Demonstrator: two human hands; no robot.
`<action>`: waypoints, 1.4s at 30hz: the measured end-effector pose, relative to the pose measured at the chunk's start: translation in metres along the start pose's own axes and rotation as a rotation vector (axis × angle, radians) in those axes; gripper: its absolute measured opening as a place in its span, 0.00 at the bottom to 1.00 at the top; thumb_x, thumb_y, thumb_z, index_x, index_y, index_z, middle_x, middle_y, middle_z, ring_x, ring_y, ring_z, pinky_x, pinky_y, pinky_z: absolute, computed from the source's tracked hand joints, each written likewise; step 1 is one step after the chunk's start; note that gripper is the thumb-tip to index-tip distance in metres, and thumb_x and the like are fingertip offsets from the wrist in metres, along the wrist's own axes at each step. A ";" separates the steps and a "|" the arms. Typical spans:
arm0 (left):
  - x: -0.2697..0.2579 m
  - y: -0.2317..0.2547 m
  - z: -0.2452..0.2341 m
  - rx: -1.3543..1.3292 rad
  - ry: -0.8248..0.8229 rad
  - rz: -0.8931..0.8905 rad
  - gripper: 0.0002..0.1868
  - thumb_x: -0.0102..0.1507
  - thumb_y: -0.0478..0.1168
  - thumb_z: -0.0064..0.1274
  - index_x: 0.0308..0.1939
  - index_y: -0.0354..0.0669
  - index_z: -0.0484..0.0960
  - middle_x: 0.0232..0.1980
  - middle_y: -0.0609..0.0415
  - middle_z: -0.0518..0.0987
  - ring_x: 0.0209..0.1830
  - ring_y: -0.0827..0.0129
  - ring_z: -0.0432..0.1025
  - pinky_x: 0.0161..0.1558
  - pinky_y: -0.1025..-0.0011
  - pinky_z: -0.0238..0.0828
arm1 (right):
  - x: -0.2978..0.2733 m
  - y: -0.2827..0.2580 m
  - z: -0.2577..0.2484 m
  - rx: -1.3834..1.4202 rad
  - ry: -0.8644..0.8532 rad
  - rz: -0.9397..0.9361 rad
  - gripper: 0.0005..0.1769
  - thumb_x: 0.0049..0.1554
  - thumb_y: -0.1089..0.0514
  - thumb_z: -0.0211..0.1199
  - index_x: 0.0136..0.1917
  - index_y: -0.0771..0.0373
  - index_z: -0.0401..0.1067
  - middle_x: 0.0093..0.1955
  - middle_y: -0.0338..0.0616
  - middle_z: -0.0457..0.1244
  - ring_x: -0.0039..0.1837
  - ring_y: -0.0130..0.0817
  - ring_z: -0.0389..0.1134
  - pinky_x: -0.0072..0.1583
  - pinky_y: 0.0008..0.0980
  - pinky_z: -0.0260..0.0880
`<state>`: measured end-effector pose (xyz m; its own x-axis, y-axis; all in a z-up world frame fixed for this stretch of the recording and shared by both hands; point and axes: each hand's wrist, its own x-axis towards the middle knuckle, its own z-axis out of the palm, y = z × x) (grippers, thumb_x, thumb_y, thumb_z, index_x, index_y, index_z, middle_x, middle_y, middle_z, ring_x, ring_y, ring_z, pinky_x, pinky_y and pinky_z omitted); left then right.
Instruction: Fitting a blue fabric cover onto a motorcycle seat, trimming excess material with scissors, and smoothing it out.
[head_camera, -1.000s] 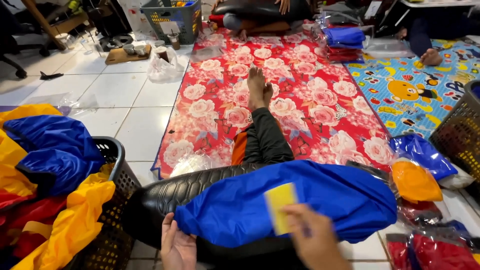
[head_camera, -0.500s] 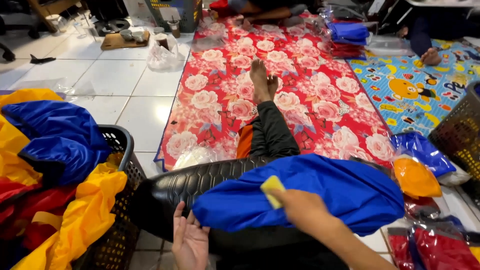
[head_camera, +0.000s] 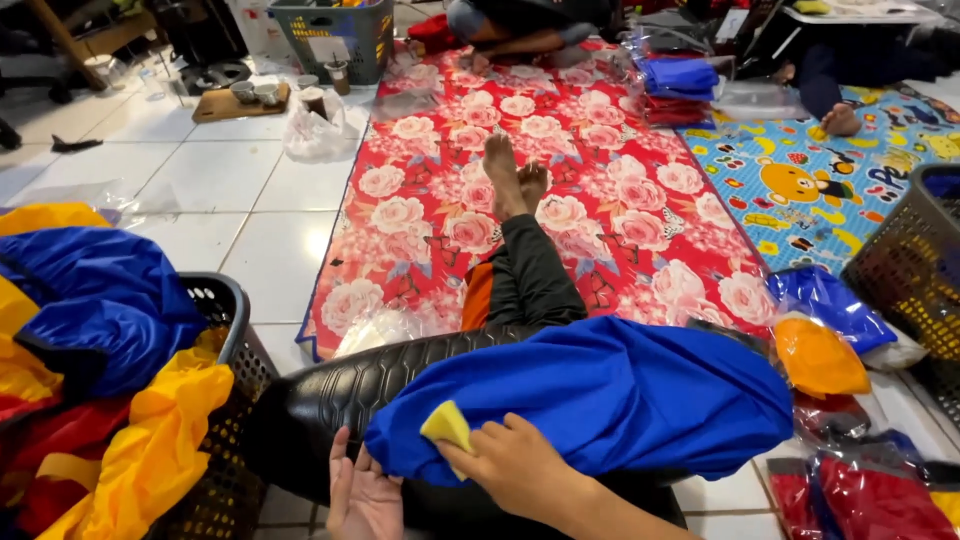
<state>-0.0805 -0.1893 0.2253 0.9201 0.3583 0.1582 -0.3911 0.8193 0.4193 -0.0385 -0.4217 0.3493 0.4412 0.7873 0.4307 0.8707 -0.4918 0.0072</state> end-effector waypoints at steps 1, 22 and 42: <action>0.004 0.000 -0.009 -0.083 -0.073 -0.001 0.27 0.72 0.40 0.39 0.74 0.44 0.52 0.62 0.29 0.72 0.56 0.57 0.75 0.43 0.68 0.76 | -0.009 0.008 0.009 -0.091 -0.037 0.000 0.27 0.54 0.56 0.60 0.68 0.54 0.70 0.42 0.42 0.64 0.40 0.39 0.63 0.46 0.38 0.56; 0.034 0.031 -0.024 0.225 0.541 -0.455 0.28 0.72 0.62 0.29 0.72 0.58 0.58 0.73 0.60 0.67 0.73 0.73 0.63 0.73 0.62 0.59 | -0.139 0.047 -0.026 -0.127 0.263 0.578 0.27 0.46 0.65 0.65 0.61 0.56 0.77 0.29 0.36 0.63 0.30 0.32 0.60 0.45 0.31 0.63; 0.023 0.030 -0.089 0.369 0.508 -0.024 0.18 0.69 0.44 0.45 0.64 0.63 0.71 0.57 0.54 0.78 0.56 0.67 0.77 0.58 0.62 0.78 | -0.294 0.096 -0.010 0.042 0.552 1.528 0.18 0.67 0.61 0.50 0.69 0.66 0.67 0.42 0.57 0.67 0.39 0.50 0.66 0.42 0.45 0.65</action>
<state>-0.0725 -0.1168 0.1620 0.7682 0.5842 -0.2619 -0.2541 0.6537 0.7128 -0.0868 -0.7039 0.2327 0.7336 -0.6252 0.2663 -0.2732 -0.6301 -0.7268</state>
